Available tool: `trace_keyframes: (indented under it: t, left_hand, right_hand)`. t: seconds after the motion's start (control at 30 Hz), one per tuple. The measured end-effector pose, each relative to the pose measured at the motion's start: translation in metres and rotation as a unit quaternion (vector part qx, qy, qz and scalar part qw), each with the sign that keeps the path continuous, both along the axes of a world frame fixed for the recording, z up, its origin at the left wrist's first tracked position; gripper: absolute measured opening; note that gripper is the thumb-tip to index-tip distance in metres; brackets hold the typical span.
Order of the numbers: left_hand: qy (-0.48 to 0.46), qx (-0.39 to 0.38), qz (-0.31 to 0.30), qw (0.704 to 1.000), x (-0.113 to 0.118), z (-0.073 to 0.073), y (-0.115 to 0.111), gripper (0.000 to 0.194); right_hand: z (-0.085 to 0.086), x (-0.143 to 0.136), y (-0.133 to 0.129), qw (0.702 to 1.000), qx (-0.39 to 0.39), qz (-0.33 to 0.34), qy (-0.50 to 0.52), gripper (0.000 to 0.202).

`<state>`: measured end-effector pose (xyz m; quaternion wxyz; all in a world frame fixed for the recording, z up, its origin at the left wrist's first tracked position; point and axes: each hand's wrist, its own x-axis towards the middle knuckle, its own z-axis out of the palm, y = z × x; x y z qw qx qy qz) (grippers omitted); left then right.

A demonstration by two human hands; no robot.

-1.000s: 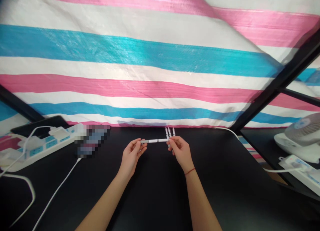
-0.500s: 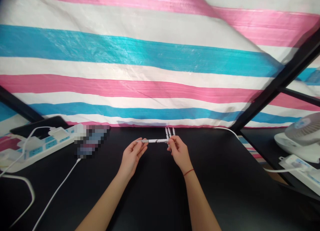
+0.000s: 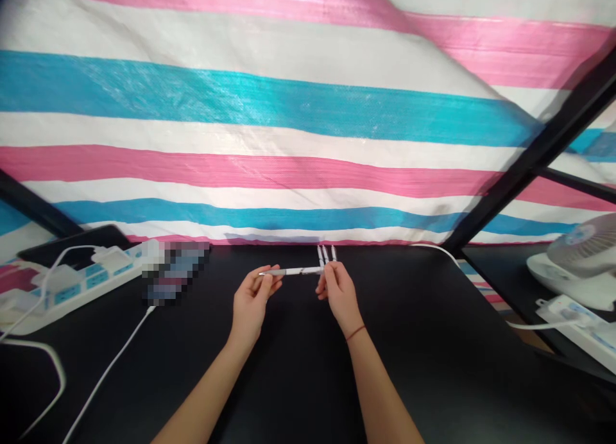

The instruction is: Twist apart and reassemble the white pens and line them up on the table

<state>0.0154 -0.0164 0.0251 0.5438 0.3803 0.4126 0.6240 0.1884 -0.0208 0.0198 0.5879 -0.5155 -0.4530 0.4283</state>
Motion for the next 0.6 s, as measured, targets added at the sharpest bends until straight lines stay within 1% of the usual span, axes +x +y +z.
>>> trace_keyframes:
  t: [0.07, 0.1, 0.23, 0.33, 0.4, 0.5, 0.6]
  left_hand:
    - [0.002, -0.005, -0.011, 1.000, 0.001, -0.001, -0.001, 0.036]
    - [0.008, -0.009, -0.027, 1.000, 0.002, -0.001, -0.001, 0.037]
    - [0.053, -0.013, -0.127, 0.990, 0.003, -0.002, -0.003, 0.035]
    - [0.093, -0.022, -0.188, 0.978, 0.004, -0.002, -0.006, 0.028]
    - [0.115, -0.037, -0.205, 0.971, 0.006, -0.001, -0.007, 0.027]
    - [0.137, -0.058, -0.215, 0.965, 0.007, -0.002, -0.009, 0.032]
    - [0.169, -0.049, -0.263, 0.949, 0.008, -0.004, -0.010, 0.039]
  right_hand:
    - [0.001, -0.007, -0.001, 0.997, -0.027, 0.001, 0.067, 0.034]
    - [0.001, -0.009, -0.001, 0.995, -0.038, 0.000, 0.093, 0.037]
    - [0.002, -0.008, -0.002, 0.987, -0.050, -0.028, 0.152, 0.049]
    - [0.004, -0.001, -0.002, 0.986, -0.049, -0.035, 0.158, 0.055]
    - [0.006, 0.002, -0.002, 0.987, -0.048, -0.025, 0.154, 0.059]
    - [0.008, 0.003, -0.002, 0.989, -0.045, -0.005, 0.139, 0.062]
    - [0.006, 0.000, -0.002, 0.994, -0.037, 0.018, 0.104, 0.067]
